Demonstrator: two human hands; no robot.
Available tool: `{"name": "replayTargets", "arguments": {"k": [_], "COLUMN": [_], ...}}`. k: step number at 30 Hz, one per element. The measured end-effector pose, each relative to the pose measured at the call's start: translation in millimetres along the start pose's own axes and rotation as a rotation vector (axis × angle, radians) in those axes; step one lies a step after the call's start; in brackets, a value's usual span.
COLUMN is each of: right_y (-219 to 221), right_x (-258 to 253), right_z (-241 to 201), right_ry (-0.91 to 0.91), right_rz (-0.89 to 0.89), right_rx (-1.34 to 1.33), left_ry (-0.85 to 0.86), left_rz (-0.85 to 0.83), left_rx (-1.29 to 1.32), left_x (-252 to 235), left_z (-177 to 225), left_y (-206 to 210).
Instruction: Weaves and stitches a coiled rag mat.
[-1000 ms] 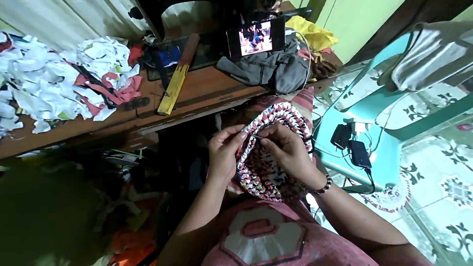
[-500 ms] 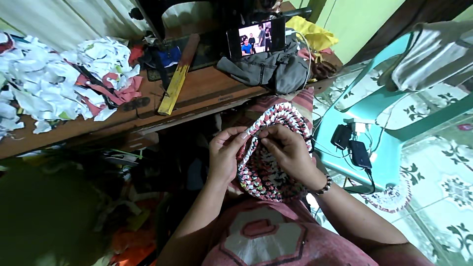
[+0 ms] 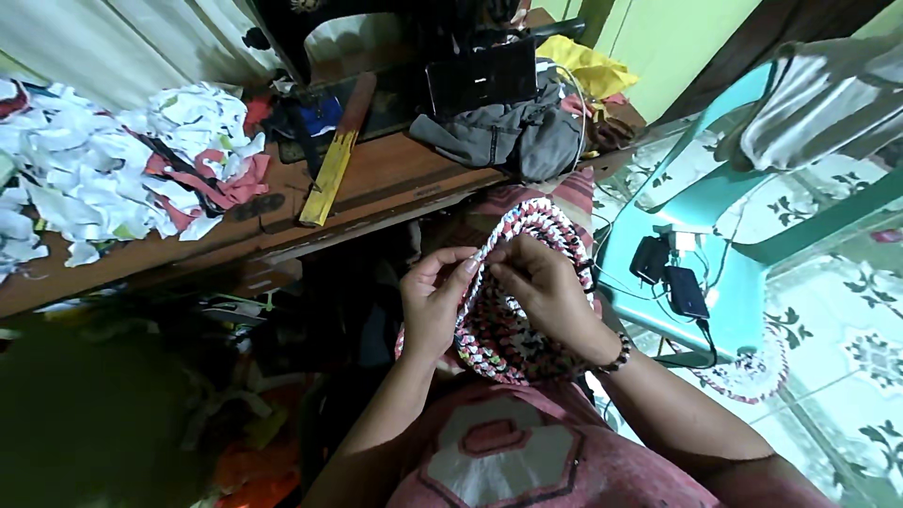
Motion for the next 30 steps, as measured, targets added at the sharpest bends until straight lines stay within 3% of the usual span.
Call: {"name": "replayTargets", "arguments": {"k": [3,11,19,25,30], "right_y": [4,6,15,3,-1], "right_x": [1,5,9,11,19], "right_z": [1,4,3,4,6], "right_ry": [0.059,0.045,-0.055,0.056,0.014], "right_rz": [0.028,0.043,0.135,-0.058,0.006], "right_rx": [-0.105,-0.079,-0.068,0.020,0.102], "left_ry": [0.038,0.094,0.470,0.410,0.428], "left_rz": [0.009,0.056,0.134,0.130,0.158], "left_rx": [-0.009,-0.041,-0.326,-0.289,-0.300], "left_x": [-1,-2,15,5,7], "left_z": [-1,-4,-6,-13,-20], "left_y": [0,1,19,7,11]}}
Point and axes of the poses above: each hand's wrist, its own x-axis away from the middle knuckle, its own y-axis out of the palm, z = x × y, the point moved 3 cm from there along -x, towards the middle knuckle, and after that the axes turned 7 degrees about -y, right-handed, at the moved point
